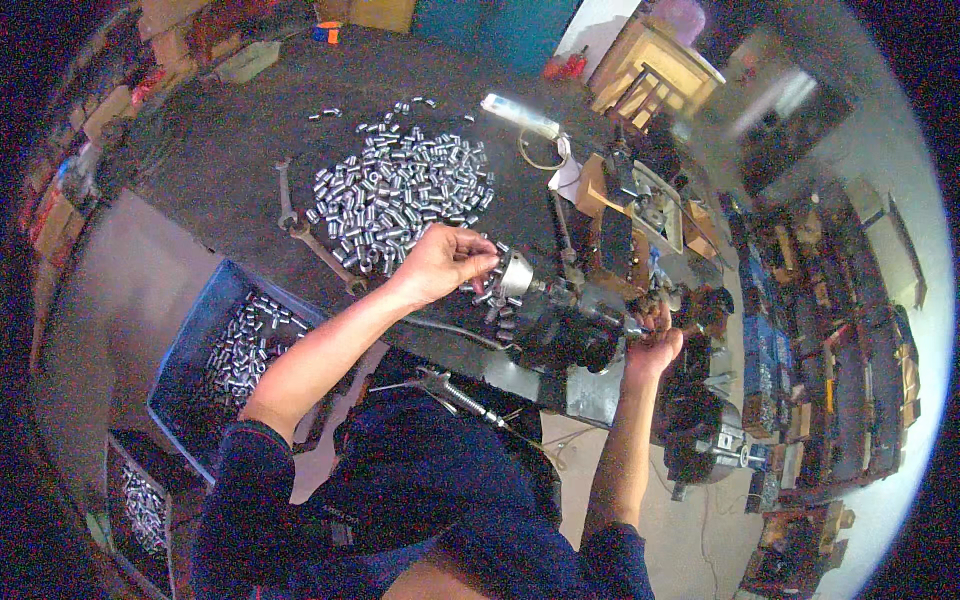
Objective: The person operates a bench-mounted machine to process small metal parts. They repeatedly pick up parts from a pile, insert them into the machine, and pull a lever to complete the operation, then place the processed parts into a blue bin.
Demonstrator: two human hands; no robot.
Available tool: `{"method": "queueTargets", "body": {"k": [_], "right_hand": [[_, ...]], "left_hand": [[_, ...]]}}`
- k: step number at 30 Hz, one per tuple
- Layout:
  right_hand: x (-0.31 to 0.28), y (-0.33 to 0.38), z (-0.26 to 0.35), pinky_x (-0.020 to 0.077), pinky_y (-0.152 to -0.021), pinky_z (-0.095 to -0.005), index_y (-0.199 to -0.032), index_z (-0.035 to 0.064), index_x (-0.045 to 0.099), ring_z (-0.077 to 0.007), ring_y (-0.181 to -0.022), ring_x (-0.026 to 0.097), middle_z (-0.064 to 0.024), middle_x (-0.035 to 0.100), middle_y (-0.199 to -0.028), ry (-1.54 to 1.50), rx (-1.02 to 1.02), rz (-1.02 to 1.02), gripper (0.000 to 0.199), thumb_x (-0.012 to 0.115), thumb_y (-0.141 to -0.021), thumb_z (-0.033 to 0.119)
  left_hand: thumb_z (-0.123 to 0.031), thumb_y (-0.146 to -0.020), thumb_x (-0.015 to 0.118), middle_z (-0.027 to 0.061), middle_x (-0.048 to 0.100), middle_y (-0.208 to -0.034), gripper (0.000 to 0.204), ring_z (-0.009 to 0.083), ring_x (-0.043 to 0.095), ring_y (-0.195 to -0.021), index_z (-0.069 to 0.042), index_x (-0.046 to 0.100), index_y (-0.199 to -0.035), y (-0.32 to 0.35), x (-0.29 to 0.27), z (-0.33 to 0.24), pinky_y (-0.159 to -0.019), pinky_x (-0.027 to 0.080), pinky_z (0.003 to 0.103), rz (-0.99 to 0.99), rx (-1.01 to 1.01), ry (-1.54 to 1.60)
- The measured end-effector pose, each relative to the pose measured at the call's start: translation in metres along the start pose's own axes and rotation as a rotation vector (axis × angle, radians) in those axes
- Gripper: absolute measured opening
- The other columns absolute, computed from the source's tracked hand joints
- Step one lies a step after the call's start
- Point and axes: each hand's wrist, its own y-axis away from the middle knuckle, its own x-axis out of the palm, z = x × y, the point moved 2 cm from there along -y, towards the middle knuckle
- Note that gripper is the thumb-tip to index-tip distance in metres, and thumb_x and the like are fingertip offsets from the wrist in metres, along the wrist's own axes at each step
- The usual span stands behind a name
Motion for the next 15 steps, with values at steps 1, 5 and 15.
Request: {"method": "queueTargets", "body": {"k": [1,5,15], "right_hand": [[-0.011,-0.001,-0.005,0.0384,-0.083,-0.0340,-0.114,0.0011,0.046,-0.0193,-0.093,0.048,-0.0087,0.052,-0.103,0.160,-0.032,-0.196,0.043,0.036,-0.082,0.030],[0.015,-0.008,-0.029,0.0396,-0.063,-0.0260,-0.096,-0.0035,0.051,-0.0131,-0.062,0.044,-0.0009,0.044,-0.064,0.341,-0.152,-0.560,0.031,0.041,-0.078,0.020],[0.026,0.035,-0.048,0.0437,-0.081,-0.0386,-0.106,0.0033,0.050,-0.0273,-0.091,0.054,-0.0121,0.055,-0.100,0.134,0.162,-0.604,0.035,0.037,-0.081,0.024]], "left_hand": [[-0.003,-0.077,0.057,0.0059,0.058,-0.066,0.011,0.0092,0.054,-0.052,0.006,0.057,-0.082,0.000,0.001,0.000,-0.048,0.044,0.021,-0.007,0.006,-0.015],[-0.003,-0.077,0.057,0.0073,0.058,-0.066,0.011,0.0092,0.053,-0.051,0.007,0.057,-0.082,0.003,0.001,-0.004,-0.047,0.043,0.022,-0.026,0.053,-0.087],[-0.010,-0.082,0.053,0.0081,0.056,-0.060,0.016,0.0130,0.055,-0.046,0.006,0.058,-0.081,0.006,0.003,-0.003,-0.042,0.044,0.024,0.024,-0.139,0.021]]}}
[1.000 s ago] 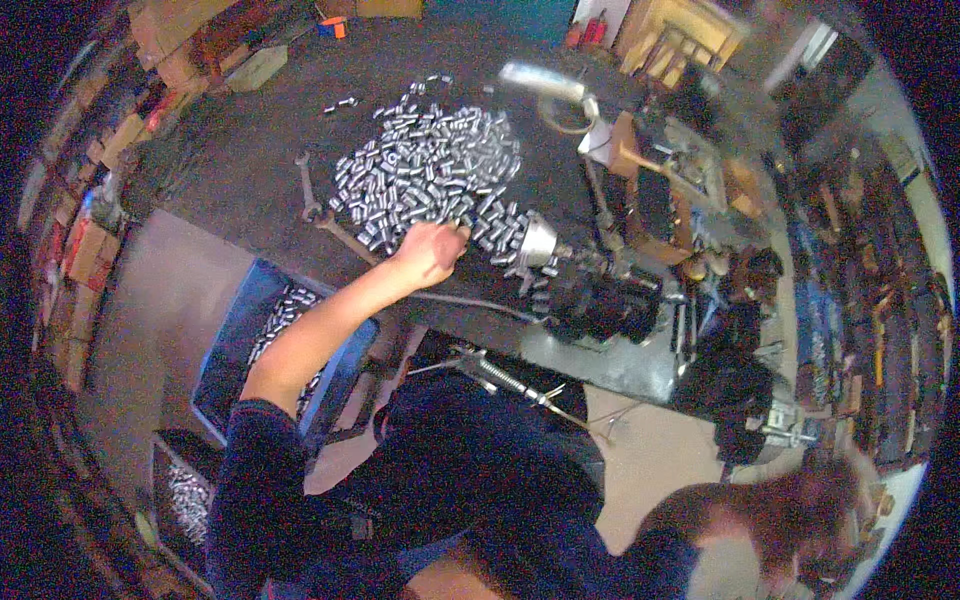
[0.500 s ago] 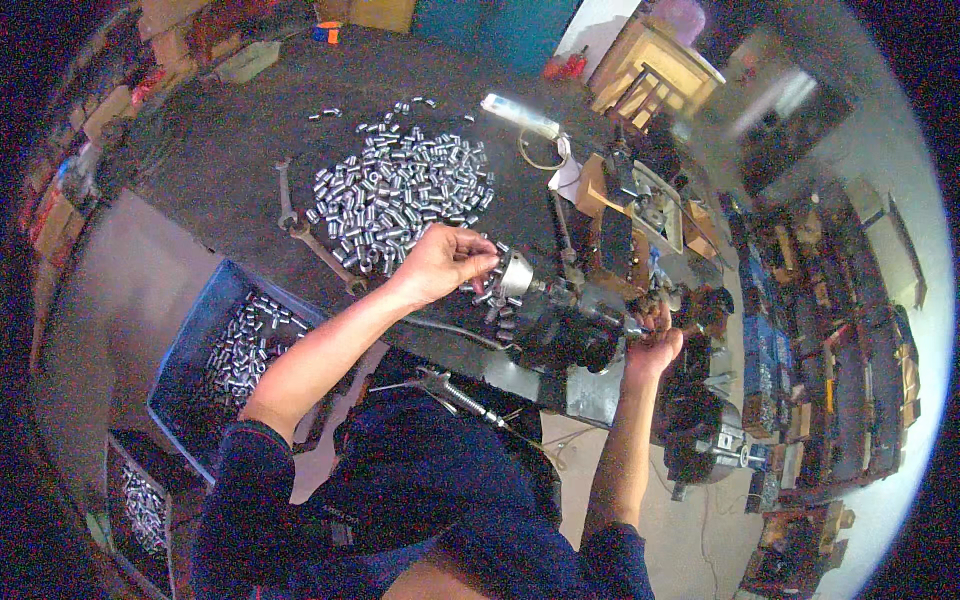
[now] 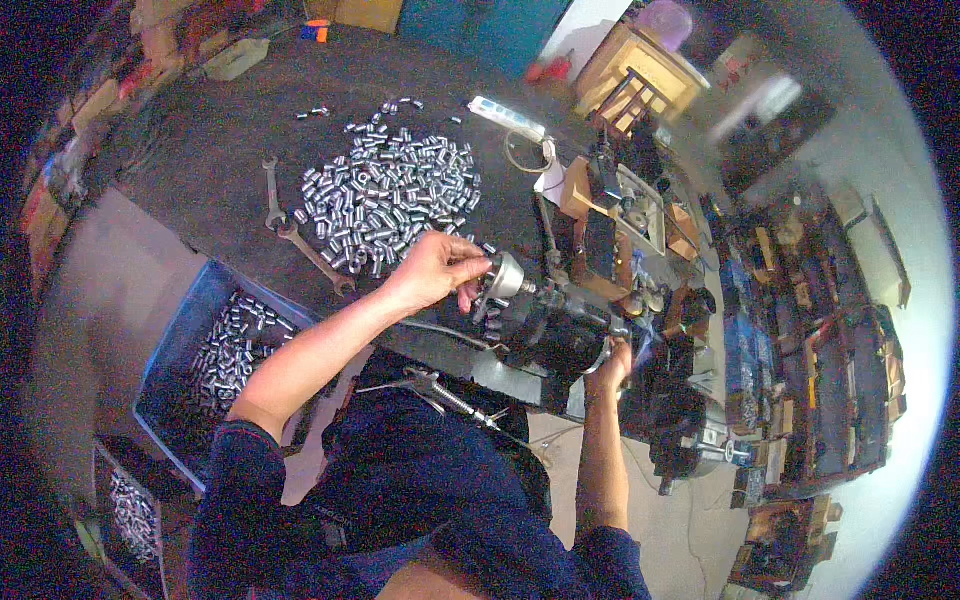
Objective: The person operates a bench-mounted machine to process small metal parts. They repeatedly pick up parts from a pile, insert them into the machine, and pull a lever to complete the operation, then place the processed parts into a blue bin.
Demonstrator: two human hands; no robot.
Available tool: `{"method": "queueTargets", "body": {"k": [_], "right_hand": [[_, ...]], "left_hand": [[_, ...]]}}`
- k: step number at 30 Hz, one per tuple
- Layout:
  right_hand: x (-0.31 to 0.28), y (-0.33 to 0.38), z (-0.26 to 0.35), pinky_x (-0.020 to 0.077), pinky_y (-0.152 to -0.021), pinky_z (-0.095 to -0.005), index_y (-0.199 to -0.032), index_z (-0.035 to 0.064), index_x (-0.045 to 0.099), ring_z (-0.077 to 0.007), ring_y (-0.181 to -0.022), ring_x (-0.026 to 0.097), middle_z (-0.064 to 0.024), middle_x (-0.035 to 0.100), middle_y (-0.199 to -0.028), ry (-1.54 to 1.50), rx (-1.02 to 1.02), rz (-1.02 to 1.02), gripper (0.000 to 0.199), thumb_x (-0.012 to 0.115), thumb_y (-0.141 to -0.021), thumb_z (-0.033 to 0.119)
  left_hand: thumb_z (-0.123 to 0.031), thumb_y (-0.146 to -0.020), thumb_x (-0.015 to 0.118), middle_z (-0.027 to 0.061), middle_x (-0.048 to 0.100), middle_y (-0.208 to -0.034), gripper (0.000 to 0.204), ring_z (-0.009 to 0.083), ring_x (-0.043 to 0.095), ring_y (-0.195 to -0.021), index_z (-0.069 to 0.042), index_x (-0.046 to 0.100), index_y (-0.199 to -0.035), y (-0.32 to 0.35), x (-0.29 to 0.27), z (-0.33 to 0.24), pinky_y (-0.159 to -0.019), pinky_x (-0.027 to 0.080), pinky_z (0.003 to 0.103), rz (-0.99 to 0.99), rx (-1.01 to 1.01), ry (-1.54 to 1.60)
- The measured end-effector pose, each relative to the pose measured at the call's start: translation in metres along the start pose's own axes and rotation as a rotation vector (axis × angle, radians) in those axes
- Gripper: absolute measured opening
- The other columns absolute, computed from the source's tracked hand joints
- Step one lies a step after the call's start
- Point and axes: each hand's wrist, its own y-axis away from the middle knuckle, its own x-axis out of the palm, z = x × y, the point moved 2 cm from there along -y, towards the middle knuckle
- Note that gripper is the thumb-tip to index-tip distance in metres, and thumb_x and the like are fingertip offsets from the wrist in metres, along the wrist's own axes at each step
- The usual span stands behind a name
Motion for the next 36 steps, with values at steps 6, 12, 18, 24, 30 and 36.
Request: {"method": "queueTargets", "body": {"k": [6,12,18,24,30,36], "right_hand": [[-0.030,-0.047,-0.005,0.0462,-0.073,-0.0369,-0.096,0.0016,0.054,-0.0250,-0.080,0.057,-0.0111,0.057,-0.091,0.111,-0.202,0.146,0.026,0.043,-0.078,0.017],[0.011,-0.031,-0.004,0.0460,-0.068,-0.0326,-0.088,0.0019,0.058,-0.0199,-0.072,0.056,-0.0078,0.058,-0.085,0.128,-0.176,0.064,0.017,0.049,-0.077,0.012],[-0.033,0.005,0.001,0.0381,-0.043,-0.0244,-0.083,0.0037,0.052,-0.0123,-0.048,0.044,0.0013,0.044,-0.057,0.154,-0.054,-0.185,0.014,0.045,-0.079,0.015],[0.007,0.073,0.056,0.0174,-0.036,-0.0210,-0.077,0.0033,0.050,-0.0055,-0.041,0.024,0.0047,0.029,-0.050,0.122,-0.270,-0.008,0.021,0.038,-0.080,0.021],[0.054,0.003,0.081,0.0187,-0.038,-0.0186,-0.087,-0.0010,0.052,-0.0052,-0.046,0.025,0.0049,0.030,-0.056,0.120,-0.302,0.120,0.026,0.039,-0.084,0.021],[-0.009,-0.082,0.022,0.0328,-0.046,-0.0230,-0.078,0.0060,0.060,-0.0085,-0.056,0.043,-0.0004,0.051,-0.066,0.348,-0.383,-0.030,0.018,0.049,-0.079,0.020]], "left_hand": [[-0.016,-0.082,0.053,0.0058,0.053,-0.052,0.023,0.0111,0.050,-0.038,0.005,0.058,-0.075,0.002,0.003,-0.002,-0.035,0.039,0.023,-0.097,0.033,-0.115],[-0.015,-0.082,0.053,0.0049,0.052,-0.050,0.022,0.0114,0.050,-0.037,0.004,0.057,-0.072,0.003,0.000,0.001,-0.035,0.039,0.023,-0.145,0.036,-0.095],[-0.003,-0.078,0.054,0.0083,0.058,-0.066,0.011,0.0122,0.057,-0.052,0.005,0.054,-0.086,-0.002,0.001,0.003,-0.047,0.045,0.023,0.001,0.132,0.003],[-0.014,-0.082,0.053,0.0049,0.055,-0.056,0.019,0.0110,0.054,-0.046,0.003,0.055,-0.073,-0.004,0.001,0.011,-0.042,0.040,0.024,-0.082,0.192,-0.217],[-0.024,-0.088,0.042,0.0009,0.047,-0.050,0.031,0.0066,0.043,-0.039,0.000,0.052,-0.071,-0.001,0.009,0.010,-0.038,0.035,0.022,-0.135,0.069,-0.329],[-0.026,-0.089,0.041,-0.0003,0.047,-0.050,0.032,0.0052,0.040,-0.038,0.000,0.054,-0.076,-0.009,0.010,0.023,-0.036,0.032,0.022,-0.184,0.179,-0.498]]}}
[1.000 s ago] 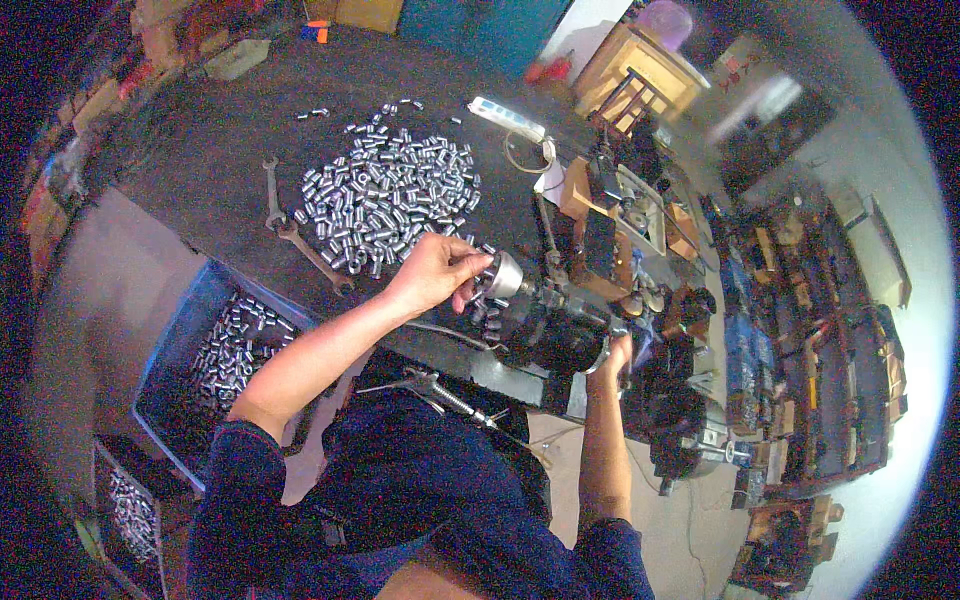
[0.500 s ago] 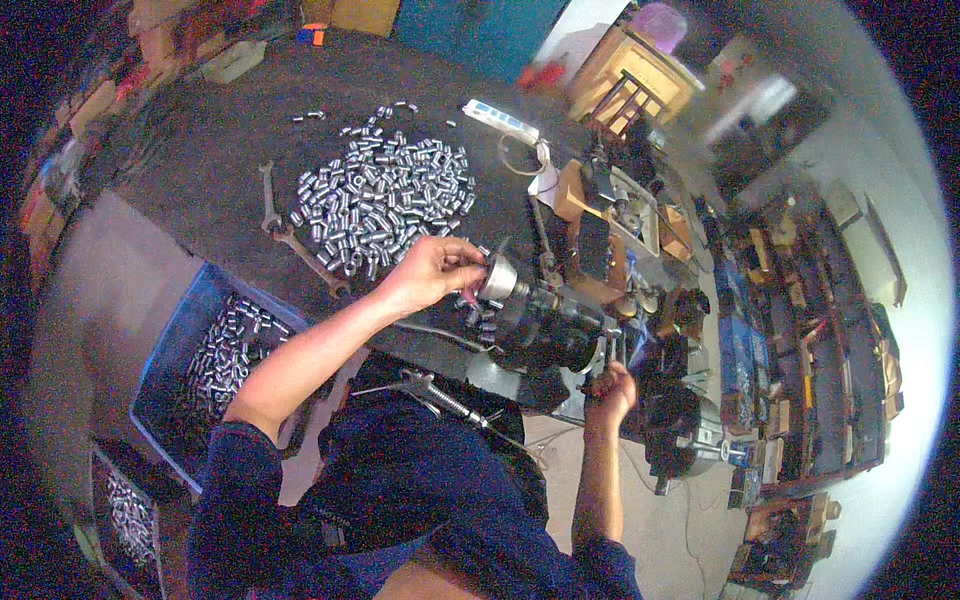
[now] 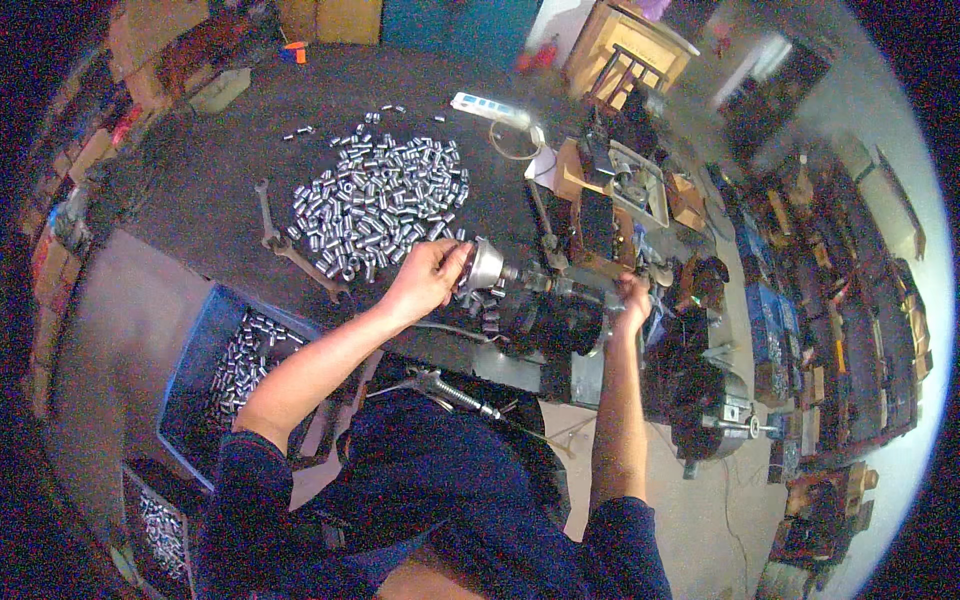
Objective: The person operates a bench-mounted machine to process small metal parts. They repeatedly pick up parts from a pile, insert them into the machine, and pull a lever to complete the operation, then place the processed parts into a blue bin.
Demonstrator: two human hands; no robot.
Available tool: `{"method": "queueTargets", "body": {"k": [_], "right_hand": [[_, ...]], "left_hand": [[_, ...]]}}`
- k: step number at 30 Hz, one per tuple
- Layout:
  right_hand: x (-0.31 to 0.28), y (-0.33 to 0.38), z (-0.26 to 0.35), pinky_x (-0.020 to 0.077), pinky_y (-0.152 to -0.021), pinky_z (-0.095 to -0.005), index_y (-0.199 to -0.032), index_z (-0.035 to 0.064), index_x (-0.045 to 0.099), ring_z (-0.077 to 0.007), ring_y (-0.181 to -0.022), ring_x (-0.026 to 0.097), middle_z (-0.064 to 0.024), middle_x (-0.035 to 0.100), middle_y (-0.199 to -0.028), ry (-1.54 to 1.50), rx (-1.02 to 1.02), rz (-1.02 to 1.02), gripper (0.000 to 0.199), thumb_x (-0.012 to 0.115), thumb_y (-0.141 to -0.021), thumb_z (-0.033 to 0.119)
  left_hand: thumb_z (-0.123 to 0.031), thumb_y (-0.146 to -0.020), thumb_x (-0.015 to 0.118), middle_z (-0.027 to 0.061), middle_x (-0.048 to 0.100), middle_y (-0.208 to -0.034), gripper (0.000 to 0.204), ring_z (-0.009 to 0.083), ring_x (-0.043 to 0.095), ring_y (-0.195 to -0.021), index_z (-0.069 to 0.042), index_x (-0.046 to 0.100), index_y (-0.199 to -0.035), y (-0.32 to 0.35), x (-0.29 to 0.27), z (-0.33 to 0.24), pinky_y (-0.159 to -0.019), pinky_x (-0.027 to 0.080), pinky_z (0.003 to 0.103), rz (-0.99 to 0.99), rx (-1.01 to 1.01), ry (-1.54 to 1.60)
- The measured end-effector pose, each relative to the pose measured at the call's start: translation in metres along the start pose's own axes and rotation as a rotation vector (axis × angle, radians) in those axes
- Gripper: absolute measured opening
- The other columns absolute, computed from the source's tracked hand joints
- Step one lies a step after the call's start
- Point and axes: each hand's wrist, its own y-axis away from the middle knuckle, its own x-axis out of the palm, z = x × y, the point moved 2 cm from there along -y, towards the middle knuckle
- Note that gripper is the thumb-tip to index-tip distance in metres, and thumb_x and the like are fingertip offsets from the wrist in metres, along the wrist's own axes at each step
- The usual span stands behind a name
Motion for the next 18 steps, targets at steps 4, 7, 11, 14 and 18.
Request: {"method": "queueTargets", "body": {"k": [4,7,11,14,18], "right_hand": [[-0.024,0.060,-0.022,0.0395,-0.053,-0.0236,-0.086,0.0037,0.057,-0.0138,-0.062,0.052,-0.0033,0.057,-0.076,-0.244,0.297,-0.055,0.019,0.046,-0.079,0.017],[-0.060,0.063,-0.030,0.0419,-0.056,-0.0266,-0.083,0.0036,0.056,-0.0172,-0.067,0.053,-0.0053,0.056,-0.078,-0.230,0.400,0.044,0.018,0.046,-0.077,0.017],[-0.024,0.075,-0.009,0.0423,-0.060,-0.0299,-0.082,0.0034,0.056,-0.0183,-0.072,0.052,-0.0061,0.055,-0.078,-0.259,0.360,0.043,0.017,0.049,-0.076,0.018],[-0.046,0.013,-0.032,0.0416,-0.065,-0.0292,-0.085,0.0019,0.057,-0.0175,-0.073,0.053,-0.0047,0.056,-0.075,0.135,0.237,-0.207,0.023,0.050,-0.077,0.022],[0.027,0.010,0.043,0.0335,-0.046,-0.0227,-0.078,0.0035,0.057,-0.0089,-0.047,0.041,0.0016,0.046,-0.056,0.051,0.121,-0.027,0.018,0.050,-0.078,0.020]], "left_hand": [[-0.026,-0.086,0.044,0.0129,0.046,-0.051,0.033,0.0203,0.045,-0.044,0.002,0.053,-0.071,0.002,-0.003,-0.010,-0.045,0.035,0.034,-0.117,0.095,-0.168],[-0.026,-0.086,0.043,0.0178,0.046,-0.054,0.034,0.0282,0.045,-0.047,0.002,0.051,-0.068,0.003,-0.001,-0.016,-0.048,0.035,0.038,-0.144,0.058,-0.177],[-0.026,-0.086,0.043,0.0164,0.045,-0.051,0.035,0.0247,0.045,-0.045,0.002,0.051,-0.066,0.003,-0.004,-0.019,-0.047,0.035,0.036,-0.124,0.042,-0.213],[-0.027,-0.086,0.044,0.0135,0.044,-0.049,0.037,0.0198,0.044,-0.044,0.002,0.050,-0.065,-0.002,-0.001,-0.020,-0.046,0.034,0.035,-0.074,0.076,-0.148],[-0.029,-0.086,0.044,0.0063,0.043,-0.046,0.039,0.0123,0.042,-0.042,0.002,0.050,-0.064,-0.004,-0.007,-0.007,-0.041,0.032,0.031,-0.041,0.014,-0.090]]}}
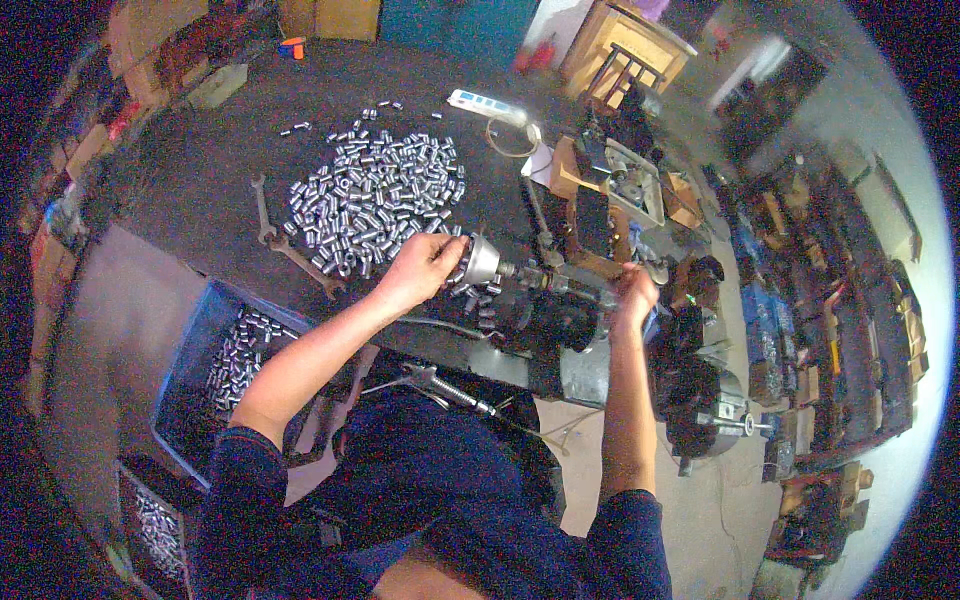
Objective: The person operates a bench-mounted machine to process small metal parts. They repeatedly pick up parts from a pile, insert them into the machine, and pull a lever to complete the operation, then place the processed parts into a blue bin.
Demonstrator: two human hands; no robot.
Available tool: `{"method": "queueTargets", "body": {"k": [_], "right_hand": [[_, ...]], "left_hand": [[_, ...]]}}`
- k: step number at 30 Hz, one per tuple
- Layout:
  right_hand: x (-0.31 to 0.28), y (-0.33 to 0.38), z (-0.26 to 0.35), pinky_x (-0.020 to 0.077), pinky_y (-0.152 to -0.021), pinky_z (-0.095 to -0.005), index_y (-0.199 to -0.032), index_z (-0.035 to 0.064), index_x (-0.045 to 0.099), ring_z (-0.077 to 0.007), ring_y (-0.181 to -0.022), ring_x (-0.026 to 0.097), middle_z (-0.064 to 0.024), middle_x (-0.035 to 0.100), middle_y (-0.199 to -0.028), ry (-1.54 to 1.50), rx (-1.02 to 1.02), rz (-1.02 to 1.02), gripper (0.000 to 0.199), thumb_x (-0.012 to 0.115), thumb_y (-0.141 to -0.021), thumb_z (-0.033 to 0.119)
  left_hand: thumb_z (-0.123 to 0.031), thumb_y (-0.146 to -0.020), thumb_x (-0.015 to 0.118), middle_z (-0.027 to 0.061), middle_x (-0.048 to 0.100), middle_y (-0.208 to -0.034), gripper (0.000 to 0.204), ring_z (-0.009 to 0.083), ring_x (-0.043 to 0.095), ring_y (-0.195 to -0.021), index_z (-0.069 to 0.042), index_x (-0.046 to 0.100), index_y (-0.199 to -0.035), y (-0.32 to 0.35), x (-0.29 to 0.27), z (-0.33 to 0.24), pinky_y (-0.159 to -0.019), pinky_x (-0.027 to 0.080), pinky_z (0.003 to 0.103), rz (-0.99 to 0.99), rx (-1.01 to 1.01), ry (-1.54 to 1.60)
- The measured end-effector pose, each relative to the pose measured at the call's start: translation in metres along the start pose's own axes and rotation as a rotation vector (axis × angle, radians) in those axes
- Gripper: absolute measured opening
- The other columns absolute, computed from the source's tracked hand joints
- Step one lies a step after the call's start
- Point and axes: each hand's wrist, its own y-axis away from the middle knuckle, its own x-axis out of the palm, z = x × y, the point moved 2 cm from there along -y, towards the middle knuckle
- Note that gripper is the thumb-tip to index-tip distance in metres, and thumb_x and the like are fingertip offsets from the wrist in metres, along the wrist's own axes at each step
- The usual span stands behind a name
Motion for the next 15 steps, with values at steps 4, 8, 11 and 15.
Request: {"method": "queueTargets", "body": {"k": [4,8,11,15], "right_hand": [[0.011,0.063,0.056,0.0226,-0.038,-0.0193,-0.076,0.0040,0.054,-0.0052,-0.043,0.029,0.0048,0.033,-0.052,-0.290,-0.198,0.007,0.015,0.043,-0.081,0.013],[-0.019,0.114,0.053,0.0188,-0.036,-0.0181,-0.075,0.0044,0.049,-0.0040,-0.041,0.023,0.0050,0.027,-0.051,-0.394,-0.164,0.164,0.015,0.042,-0.082,0.015],[-0.046,0.121,0.015,0.0188,-0.033,-0.0198,-0.076,0.0041,0.049,-0.0049,-0.039,0.023,0.0056,0.029,-0.051,-0.302,-0.043,0.097,0.016,0.041,-0.082,0.016],[-0.053,0.064,-0.053,0.0286,-0.037,-0.0217,-0.079,0.0055,0.053,-0.0087,-0.042,0.037,0.0034,0.041,-0.055,-0.157,0.198,-0.089,0.015,0.046,-0.080,0.019]], "left_hand": [[-0.031,-0.086,0.045,-0.0003,0.044,-0.053,0.035,0.0053,0.042,-0.042,-0.001,0.051,-0.070,0.007,0.001,0.001,-0.032,0.028,0.018,0.127,-0.342,0.423],[-0.030,-0.085,0.048,-0.0003,0.043,-0.055,0.032,0.0057,0.041,-0.043,-0.001,0.051,-0.073,0.013,-0.007,-0.005,-0.031,0.028,0.018,0.115,-0.416,0.535],[-0.030,-0.084,0.049,0.0001,0.043,-0.055,0.032,0.0058,0.040,-0.042,0.000,0.050,-0.072,0.011,-0.008,-0.006,-0.031,0.028,0.019,0.125,-0.421,0.559],[-0.030,-0.084,0.049,0.0002,0.044,-0.054,0.033,0.0067,0.039,-0.041,-0.002,0.050,-0.067,0.008,-0.011,-0.007,-0.032,0.028,0.020,0.127,-0.391,0.493]]}}
